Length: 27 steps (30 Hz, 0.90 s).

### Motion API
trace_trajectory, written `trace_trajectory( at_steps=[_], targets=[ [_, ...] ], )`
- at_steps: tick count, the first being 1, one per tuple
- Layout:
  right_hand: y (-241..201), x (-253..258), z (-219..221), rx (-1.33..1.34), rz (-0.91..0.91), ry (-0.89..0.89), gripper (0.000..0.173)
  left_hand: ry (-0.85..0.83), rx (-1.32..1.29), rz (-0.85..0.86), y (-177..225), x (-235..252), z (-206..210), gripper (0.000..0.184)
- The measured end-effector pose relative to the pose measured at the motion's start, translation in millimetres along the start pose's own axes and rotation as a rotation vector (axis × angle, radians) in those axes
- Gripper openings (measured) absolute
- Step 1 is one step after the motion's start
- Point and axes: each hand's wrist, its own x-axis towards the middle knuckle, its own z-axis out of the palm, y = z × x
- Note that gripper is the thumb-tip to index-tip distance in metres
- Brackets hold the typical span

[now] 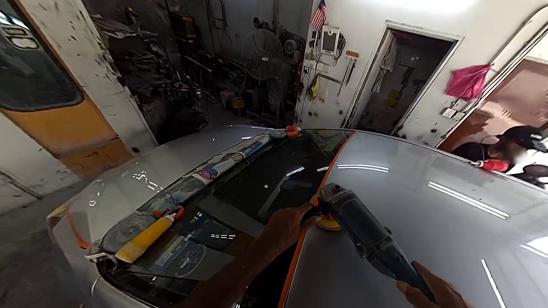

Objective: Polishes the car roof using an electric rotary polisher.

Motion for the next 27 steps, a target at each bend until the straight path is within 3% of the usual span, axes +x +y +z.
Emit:
trace_trajectory(
  at_steps=[6, 10, 15, 18, 27],
  targets=[
    [-3.2, 95.2, -60.5, 0.111, 0.108, 0.019, 0.038, 0.088, 0.054, 0.139, -9.6, 133.4, 2.1, 0.05],
    [-16.1, 139.9, -92.2, 0.115, 0.146, 0.078, 0.034, 0.062, 0.062, 0.217, -6.2, 214.2, -2.5, 0.051],
    [-12.3, 170.3, -120.4, 0.142, 0.137, 0.149, 0.039, 0.034, 0.047, 0.28, 4.3, 279.5, -3.6, 0.055],
    [-10.5, 169.1, -124.8, 0.163, 0.142, 0.15, 0.039, 0.026, 0.046, 0.27, 8.2, 283.2, -4.3, 0.057],
    [0.0, 100.1, -90.5, 0.152, 0.183, 0.09, 0.037, 0.049, 0.09, 0.212, 22.5, 198.0, 1.9, 0.052]
  ],
)
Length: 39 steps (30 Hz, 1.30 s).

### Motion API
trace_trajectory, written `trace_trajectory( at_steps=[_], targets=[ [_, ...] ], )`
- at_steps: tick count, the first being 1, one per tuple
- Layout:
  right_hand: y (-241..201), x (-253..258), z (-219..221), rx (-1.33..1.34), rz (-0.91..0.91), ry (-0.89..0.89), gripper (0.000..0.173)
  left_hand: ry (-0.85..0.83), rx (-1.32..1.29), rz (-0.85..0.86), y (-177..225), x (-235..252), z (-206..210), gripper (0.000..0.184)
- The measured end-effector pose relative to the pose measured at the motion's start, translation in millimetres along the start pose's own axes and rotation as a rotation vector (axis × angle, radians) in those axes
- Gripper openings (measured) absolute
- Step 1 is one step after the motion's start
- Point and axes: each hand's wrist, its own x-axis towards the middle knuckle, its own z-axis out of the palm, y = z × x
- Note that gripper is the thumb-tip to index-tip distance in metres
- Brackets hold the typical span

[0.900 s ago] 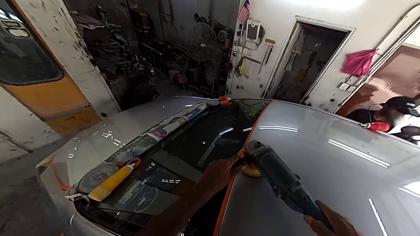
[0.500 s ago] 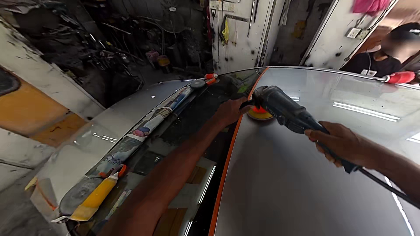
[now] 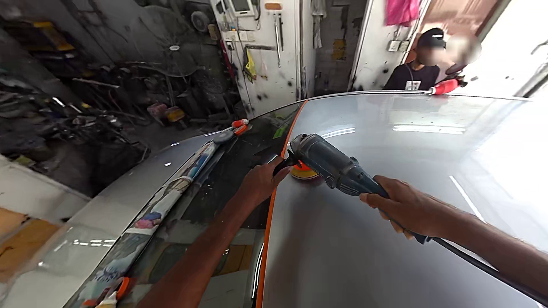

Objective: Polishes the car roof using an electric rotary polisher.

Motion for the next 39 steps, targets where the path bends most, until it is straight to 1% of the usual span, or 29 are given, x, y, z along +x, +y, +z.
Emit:
trace_trajectory(
  at_steps=[3, 6, 9, 12, 15, 17, 18, 19, 21, 23, 26, 29, 31, 34, 39],
  targets=[
    [14.5, -10.6, -8.9, 0.069, 0.002, 0.042, 0.037, -0.023, 0.014, 0.062, 22.7, 24.8, 1.1, 0.051],
    [36.0, -21.6, -27.5, 0.136, 0.02, 0.126, 0.037, -0.04, 0.033, 0.195, 58.6, 67.8, 7.4, 0.05],
    [67.7, -41.0, -51.3, 0.214, 0.057, 0.211, 0.036, -0.114, 0.055, 0.317, 114.7, 107.6, 16.1, 0.053],
    [105.0, -65.6, -68.0, 0.287, 0.094, 0.307, 0.036, -0.203, 0.064, 0.45, 177.0, 138.7, 29.1, 0.051],
    [138.5, -93.6, -77.6, 0.371, 0.134, 0.419, 0.035, -0.358, 0.035, 0.561, 242.7, 164.6, 45.0, 0.049],
    [152.5, -116.1, -80.2, 0.425, 0.178, 0.485, 0.035, -0.492, 0.023, 0.575, 289.3, 169.5, 49.4, 0.05],
    [157.4, -127.2, -79.5, 0.447, 0.202, 0.515, 0.034, -0.53, 0.045, 0.59, 310.2, 168.2, 51.4, 0.05],
    [163.1, -136.8, -77.9, 0.472, 0.222, 0.546, 0.032, -0.536, 0.096, 0.63, 329.1, 165.8, 53.8, 0.048],
    [171.4, -151.0, -74.1, 0.51, 0.251, 0.609, 0.031, -0.49, 0.212, 0.74, 357.3, 159.0, 60.5, 0.044],
    [174.5, -161.8, -70.1, 0.533, 0.265, 0.642, 0.032, -0.446, 0.266, 0.795, 371.0, 150.9, 68.5, 0.044],
    [173.5, -167.3, -62.9, 0.525, 0.258, 0.621, 0.032, -0.364, 0.319, 0.802, 364.9, 141.5, 76.1, 0.05],
    [166.5, -156.0, -54.1, 0.511, 0.209, 0.564, 0.034, -0.32, 0.338, 0.731, 334.5, 133.9, 67.9, 0.047],
    [157.2, -141.9, -47.2, 0.469, 0.154, 0.51, 0.036, -0.296, 0.304, 0.669, 302.1, 127.3, 58.8, 0.043],
    [124.1, -123.4, -32.6, 0.39, 0.116, 0.418, 0.035, -0.264, 0.302, 0.532, 245.2, 108.5, 39.5, 0.037],
    [74.5, -97.2, 5.9, 0.227, 0.06, 0.243, 0.038, -0.23, 0.342, 0.269, 144.0, 46.8, 8.4, 0.034]
  ],
)
